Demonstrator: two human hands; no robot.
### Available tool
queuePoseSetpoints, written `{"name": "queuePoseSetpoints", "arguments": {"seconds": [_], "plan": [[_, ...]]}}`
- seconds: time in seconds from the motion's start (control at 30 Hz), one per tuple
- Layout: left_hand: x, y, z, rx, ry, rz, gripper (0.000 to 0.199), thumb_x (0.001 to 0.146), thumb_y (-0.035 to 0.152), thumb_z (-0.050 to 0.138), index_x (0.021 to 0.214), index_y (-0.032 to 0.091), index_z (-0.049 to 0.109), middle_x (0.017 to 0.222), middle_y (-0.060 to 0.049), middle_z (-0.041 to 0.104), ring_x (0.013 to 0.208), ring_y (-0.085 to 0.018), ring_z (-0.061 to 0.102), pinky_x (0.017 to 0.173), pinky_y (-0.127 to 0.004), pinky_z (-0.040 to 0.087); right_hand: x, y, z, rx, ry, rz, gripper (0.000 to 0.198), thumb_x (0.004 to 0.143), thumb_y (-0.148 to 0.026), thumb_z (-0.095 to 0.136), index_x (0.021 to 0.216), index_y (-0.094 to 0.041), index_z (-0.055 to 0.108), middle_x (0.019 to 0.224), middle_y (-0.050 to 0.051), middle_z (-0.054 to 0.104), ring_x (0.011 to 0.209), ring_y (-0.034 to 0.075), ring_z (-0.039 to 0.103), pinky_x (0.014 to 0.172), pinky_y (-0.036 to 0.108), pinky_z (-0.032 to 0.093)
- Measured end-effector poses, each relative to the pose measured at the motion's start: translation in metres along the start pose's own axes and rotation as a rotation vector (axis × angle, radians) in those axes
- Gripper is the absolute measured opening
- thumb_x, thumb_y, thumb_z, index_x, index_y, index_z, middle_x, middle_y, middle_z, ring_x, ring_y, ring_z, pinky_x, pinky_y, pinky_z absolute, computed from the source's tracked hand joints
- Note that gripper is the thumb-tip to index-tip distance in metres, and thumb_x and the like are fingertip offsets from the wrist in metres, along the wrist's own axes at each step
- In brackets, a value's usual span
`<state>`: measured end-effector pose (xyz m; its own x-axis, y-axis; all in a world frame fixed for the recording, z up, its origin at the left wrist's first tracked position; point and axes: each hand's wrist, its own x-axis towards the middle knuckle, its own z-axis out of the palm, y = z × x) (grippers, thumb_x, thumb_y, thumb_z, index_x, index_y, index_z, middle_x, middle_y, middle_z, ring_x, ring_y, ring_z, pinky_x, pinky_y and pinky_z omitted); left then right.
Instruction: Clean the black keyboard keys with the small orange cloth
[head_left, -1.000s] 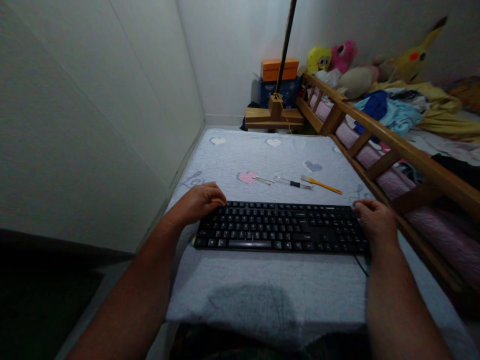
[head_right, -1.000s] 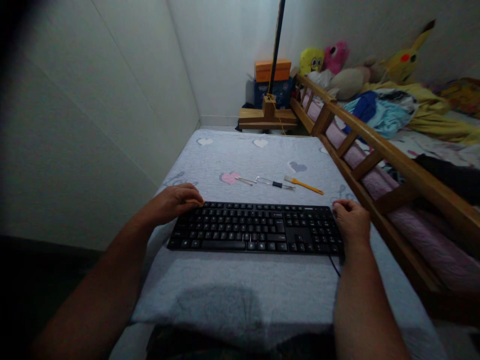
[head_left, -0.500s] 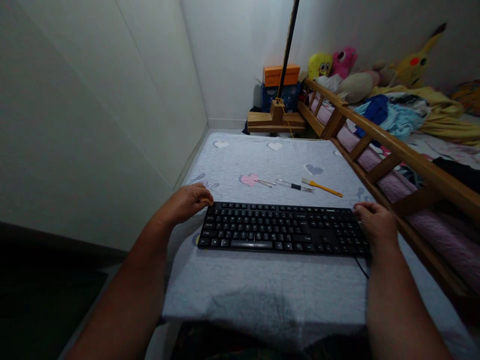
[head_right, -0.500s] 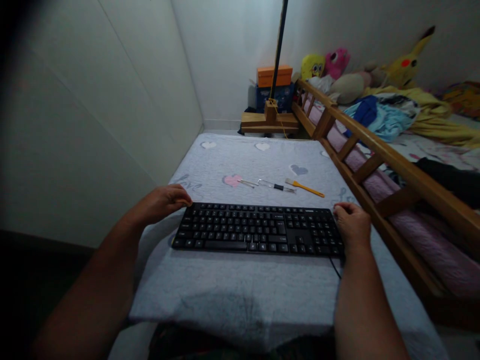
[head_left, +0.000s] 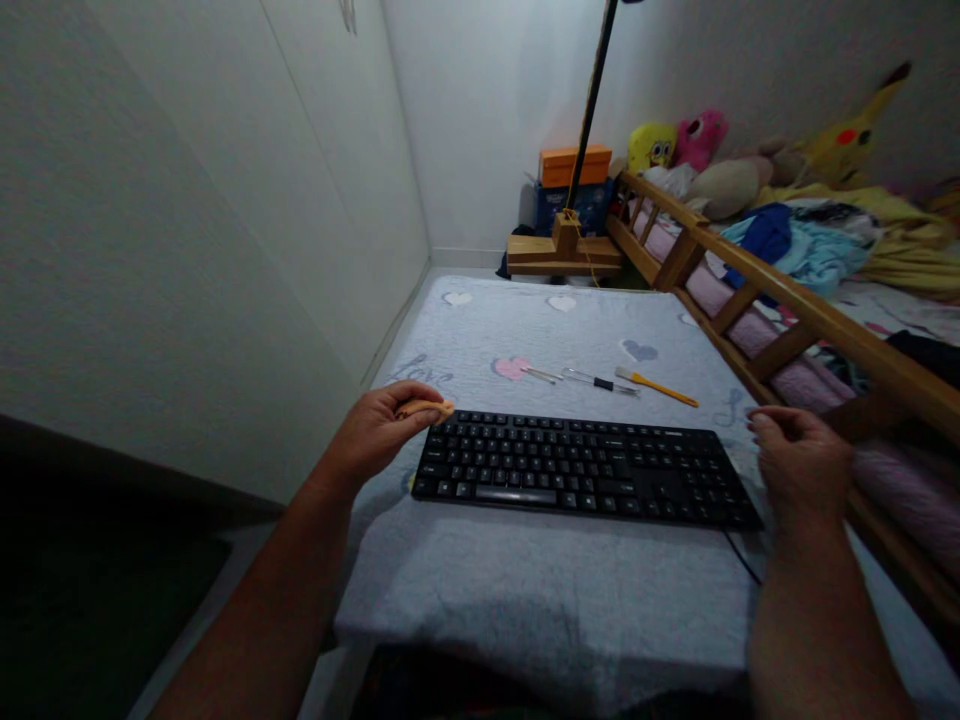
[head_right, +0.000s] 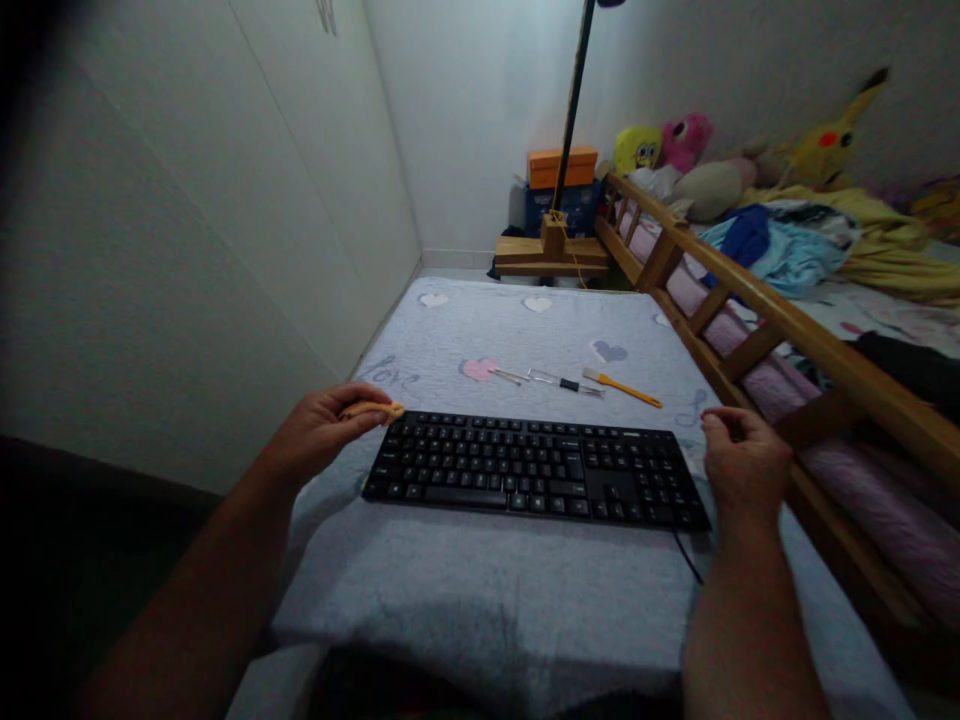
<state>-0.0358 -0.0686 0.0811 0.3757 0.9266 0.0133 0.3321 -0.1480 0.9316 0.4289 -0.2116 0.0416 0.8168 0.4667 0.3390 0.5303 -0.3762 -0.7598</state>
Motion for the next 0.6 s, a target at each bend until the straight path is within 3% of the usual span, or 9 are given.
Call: {"name": "queuePoseSetpoints", "arguments": {"seconds": [0.13, 0.23, 0.3, 0.43, 0.6], "plan": [[-0.016, 0.016, 0.03, -0.205, 0.007, -0.061, 0.032, 0.075, 0.04, 0.075, 0.095, 0.016, 0.069, 0.091, -0.006, 0.073, 0.081, -0.019, 0.066, 0.075, -0.03, 0.051, -0.038, -0.06, -0.012, 0.054, -0.047, -0.22, 0.023, 0.084, -0.042, 0.061, 0.092, -0.022, 0.07, 0.089, 0.008, 0.07, 0.082, 0.024, 0.065, 0.081, 0.04, 0.05], [-0.029, 0.03, 0.058, -0.347, -0.028, -0.092, 0.028, 0.076, 0.037, 0.074, 0.094, 0.017, 0.068, 0.094, -0.006, 0.073, 0.08, -0.018, 0.065, 0.074, -0.029, 0.05, -0.087, -0.109, -0.011, 0.22, -0.317, -0.487, 0.015, 0.087, -0.036, 0.061, 0.083, -0.024, 0.068, 0.092, 0.005, 0.07, 0.09, 0.023, 0.065, 0.089, 0.041, 0.051], [-0.038, 0.038, 0.076, -0.404, -0.041, -0.082, 0.025, 0.076, 0.036, 0.074, 0.092, 0.018, 0.069, 0.091, -0.005, 0.072, 0.081, -0.018, 0.064, 0.074, -0.028, 0.049, -0.12, -0.131, -0.007, 0.317, -0.517, -0.582, 0.012, 0.088, -0.032, 0.062, 0.094, -0.025, 0.071, 0.102, 0.007, 0.071, 0.101, 0.025, 0.064, 0.092, 0.043, 0.051], [-0.054, 0.047, 0.105, -0.5, -0.072, -0.074, 0.022, 0.074, 0.032, 0.078, 0.088, 0.019, 0.069, 0.09, -0.004, 0.069, 0.084, -0.018, 0.063, 0.076, -0.027, 0.048, -0.166, -0.142, 0.005, 0.437, -0.687, -0.557, 0.035, 0.089, -0.031, 0.064, 0.125, -0.03, 0.065, 0.129, 0.007, 0.065, 0.121, 0.026, 0.058, 0.103, 0.045, 0.048], [-0.061, 0.046, 0.127, -0.705, -0.083, -0.159, 0.028, 0.072, 0.032, 0.081, 0.089, 0.02, 0.064, 0.087, -0.002, 0.068, 0.081, -0.016, 0.062, 0.074, -0.026, 0.047, -0.183, -0.13, 0.016, 0.556, -0.704, -0.37, 0.035, 0.095, -0.029, 0.055, 0.129, -0.031, 0.063, 0.133, 0.006, 0.063, 0.125, 0.025, 0.057, 0.108, 0.045, 0.045]]}}
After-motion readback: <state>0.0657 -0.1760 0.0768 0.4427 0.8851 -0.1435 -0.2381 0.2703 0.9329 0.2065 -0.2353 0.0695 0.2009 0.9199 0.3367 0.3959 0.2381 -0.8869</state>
